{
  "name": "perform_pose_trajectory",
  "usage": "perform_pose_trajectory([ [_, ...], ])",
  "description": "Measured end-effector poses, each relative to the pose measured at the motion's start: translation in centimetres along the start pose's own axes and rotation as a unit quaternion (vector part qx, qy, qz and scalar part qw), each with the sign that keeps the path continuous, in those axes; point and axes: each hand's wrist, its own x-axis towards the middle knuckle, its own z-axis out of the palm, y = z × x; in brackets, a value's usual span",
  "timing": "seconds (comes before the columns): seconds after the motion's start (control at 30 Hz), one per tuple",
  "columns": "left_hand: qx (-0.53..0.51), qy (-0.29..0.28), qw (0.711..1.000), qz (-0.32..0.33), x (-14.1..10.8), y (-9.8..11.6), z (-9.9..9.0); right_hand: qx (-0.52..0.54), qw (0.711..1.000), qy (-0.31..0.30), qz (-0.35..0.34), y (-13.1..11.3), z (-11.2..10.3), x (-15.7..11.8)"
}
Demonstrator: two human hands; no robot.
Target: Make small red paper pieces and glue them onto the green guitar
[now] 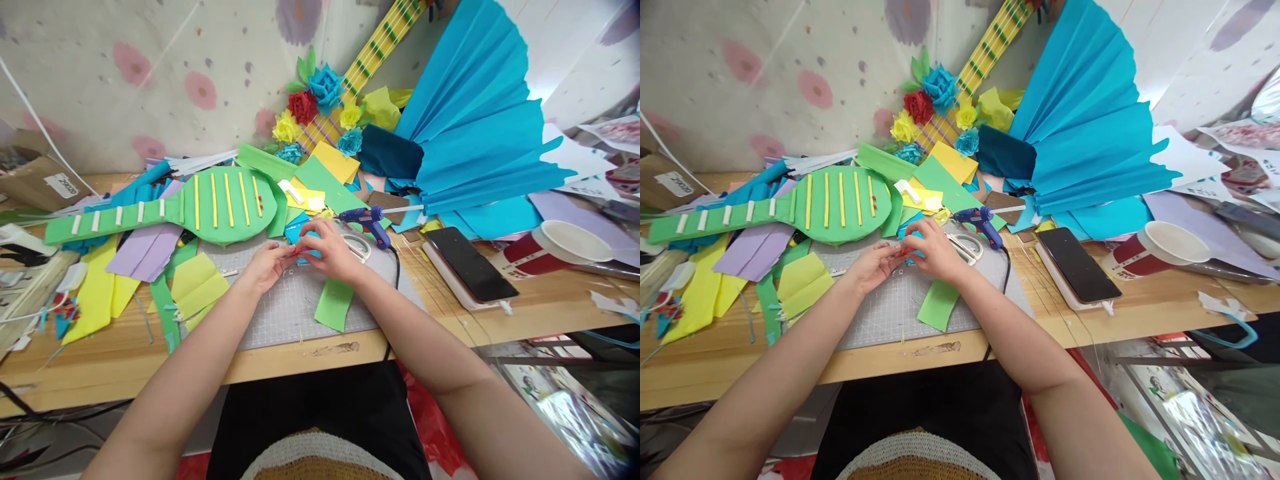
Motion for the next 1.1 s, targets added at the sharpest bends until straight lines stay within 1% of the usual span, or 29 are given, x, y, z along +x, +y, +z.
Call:
perform_pose_trajectory([
  [0.23,0.020,-0.023,0.999,-0.011,0.09,-0.01,-0.17,0.010,0.999,-0.021,0.026,-0.02,0.13,0.15],
  [0.4,0.036,-0.037,0.999,-0.003,0.14,-0.04,-0.23,0.045,0.998,-0.011,0.050,-0.20,-0.22,0.17],
  [0.47,0.033,-0.030,0.999,0.000,0.06,-0.03,-0.13,0.060,0.997,-0.007,0.057,-0.25,-0.37,0.16],
  [0.53,0.026,-0.010,1.000,0.008,-0.05,0.00,0.02,0.072,0.995,-0.006,0.066,-0.24,-0.44,0.14],
  [0.67,0.024,0.011,0.999,0.035,-0.23,0.01,0.28,0.095,0.992,-0.001,0.085,-0.08,-0.32,0.11],
  [0.83,0.018,0.003,0.996,0.084,-0.24,-0.16,0.29,0.118,0.987,-0.014,0.112,0.07,-0.13,0.00],
  [0.93,0.044,0.004,0.993,0.113,-0.14,-0.26,0.10,0.118,0.985,-0.027,0.121,0.11,0.05,-0.09],
  [1.1,0.093,0.013,0.984,0.151,0.13,-0.49,-0.28,0.111,0.986,-0.042,0.114,0.23,0.42,-0.17],
])
